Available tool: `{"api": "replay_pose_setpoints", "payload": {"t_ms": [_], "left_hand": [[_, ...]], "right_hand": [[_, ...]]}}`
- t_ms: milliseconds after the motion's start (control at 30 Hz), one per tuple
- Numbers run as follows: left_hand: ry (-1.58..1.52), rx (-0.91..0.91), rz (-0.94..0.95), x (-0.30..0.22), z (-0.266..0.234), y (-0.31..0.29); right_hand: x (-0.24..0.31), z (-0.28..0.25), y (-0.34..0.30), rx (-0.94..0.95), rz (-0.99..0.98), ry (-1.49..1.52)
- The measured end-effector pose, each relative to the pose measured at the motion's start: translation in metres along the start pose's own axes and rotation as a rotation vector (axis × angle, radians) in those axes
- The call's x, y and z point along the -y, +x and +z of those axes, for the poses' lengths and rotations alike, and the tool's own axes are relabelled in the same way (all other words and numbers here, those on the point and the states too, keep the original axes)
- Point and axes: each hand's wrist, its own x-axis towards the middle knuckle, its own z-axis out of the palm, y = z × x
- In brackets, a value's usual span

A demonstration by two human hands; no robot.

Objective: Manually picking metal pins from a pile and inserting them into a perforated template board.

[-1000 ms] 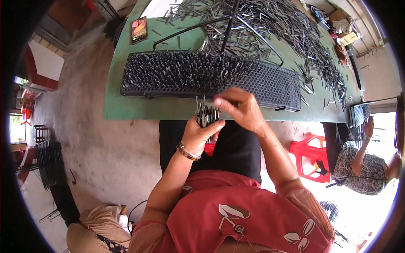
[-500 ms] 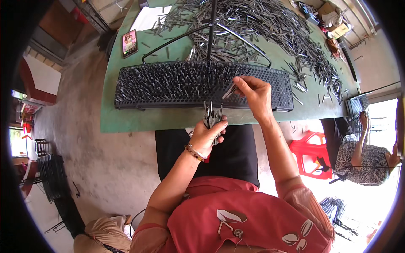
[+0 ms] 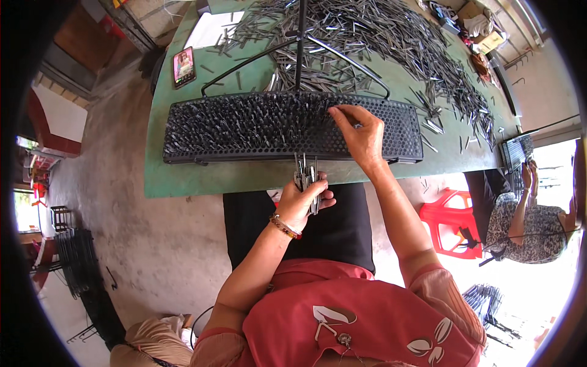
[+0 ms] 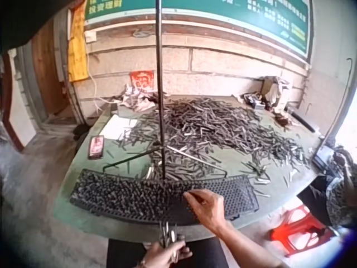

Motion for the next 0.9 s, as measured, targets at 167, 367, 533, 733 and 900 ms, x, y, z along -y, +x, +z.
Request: {"api": "replay_pose_setpoints", "payload": {"t_ms": [167, 367, 533, 733, 900], "left_hand": [[0.054, 0.041, 0.044, 0.0002, 0.0028, -0.0004], [0.086, 0.042, 0.048, 0.0008, 0.0018, -0.0003], [0.079, 0.035, 0.050, 0.0027, 0.0019, -0.0012], [0.107, 0.044, 0.043, 0.0020, 0.0020, -0.0006], [0.121, 0.059, 0.039, 0.0020, 0.0048, -0.0003]], "right_hand": [[-0.0019, 0.0024, -0.0011, 0.051, -0.043, 0.007], [-0.0022, 0.0028, -0.0005, 0.070, -0.182, -0.079], [-0.0081, 0.0056, -0.0042, 0.092, -0.225, -0.127], [-0.0040, 0.0034, -0.0050, 0.088, -0.132, -0.022], [-0.0091, 0.0032, -0.0067, 0.130, -0.231, -0.069]]}}
